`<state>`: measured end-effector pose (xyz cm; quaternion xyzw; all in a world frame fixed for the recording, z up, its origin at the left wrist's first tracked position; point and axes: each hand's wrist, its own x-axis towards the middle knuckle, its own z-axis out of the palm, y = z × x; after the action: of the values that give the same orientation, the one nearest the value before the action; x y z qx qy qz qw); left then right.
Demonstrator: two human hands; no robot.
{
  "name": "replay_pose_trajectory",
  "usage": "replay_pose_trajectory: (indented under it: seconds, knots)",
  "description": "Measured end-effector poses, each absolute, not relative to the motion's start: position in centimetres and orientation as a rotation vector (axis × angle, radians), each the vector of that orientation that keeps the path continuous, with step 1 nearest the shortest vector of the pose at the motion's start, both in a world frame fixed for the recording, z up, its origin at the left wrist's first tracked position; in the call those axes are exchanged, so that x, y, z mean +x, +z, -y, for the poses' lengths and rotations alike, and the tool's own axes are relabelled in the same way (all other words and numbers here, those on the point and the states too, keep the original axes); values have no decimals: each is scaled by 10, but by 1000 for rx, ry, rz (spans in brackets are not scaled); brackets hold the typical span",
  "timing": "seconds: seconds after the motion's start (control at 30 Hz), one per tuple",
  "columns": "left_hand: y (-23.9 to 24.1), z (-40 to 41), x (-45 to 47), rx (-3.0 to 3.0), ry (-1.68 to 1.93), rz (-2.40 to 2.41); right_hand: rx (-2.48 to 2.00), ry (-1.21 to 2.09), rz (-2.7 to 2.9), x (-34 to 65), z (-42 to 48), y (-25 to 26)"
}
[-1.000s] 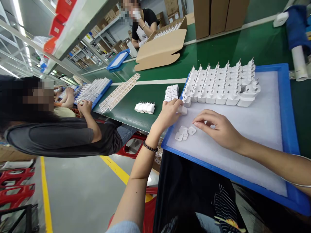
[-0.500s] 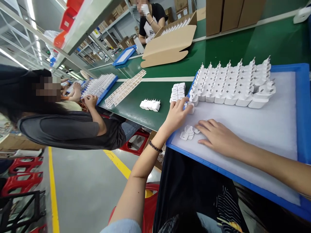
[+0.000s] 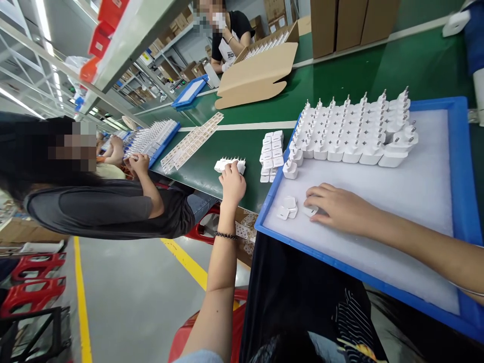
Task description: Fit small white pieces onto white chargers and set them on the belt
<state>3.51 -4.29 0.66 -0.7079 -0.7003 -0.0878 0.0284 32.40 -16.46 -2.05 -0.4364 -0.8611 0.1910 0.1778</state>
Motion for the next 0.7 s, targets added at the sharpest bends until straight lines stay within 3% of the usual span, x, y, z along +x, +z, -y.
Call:
replay_pose_trajectory:
  seconds: [0.2, 0.4, 0.57, 0.7]
  knots:
    - [-2, 44, 37, -2426, -495, 2038, -1254, 619, 2385, 326, 164, -21]
    - [2, 32, 34, -2420, -187, 1861, -1235, 718, 2357, 331, 158, -24]
    - [9, 20, 31, -2427, -129, 1775, -1331, 766, 2277, 329, 161, -19]
    - [14, 36, 31, -2498, -468, 1824, -1372, 864, 2234, 325, 168, -12]
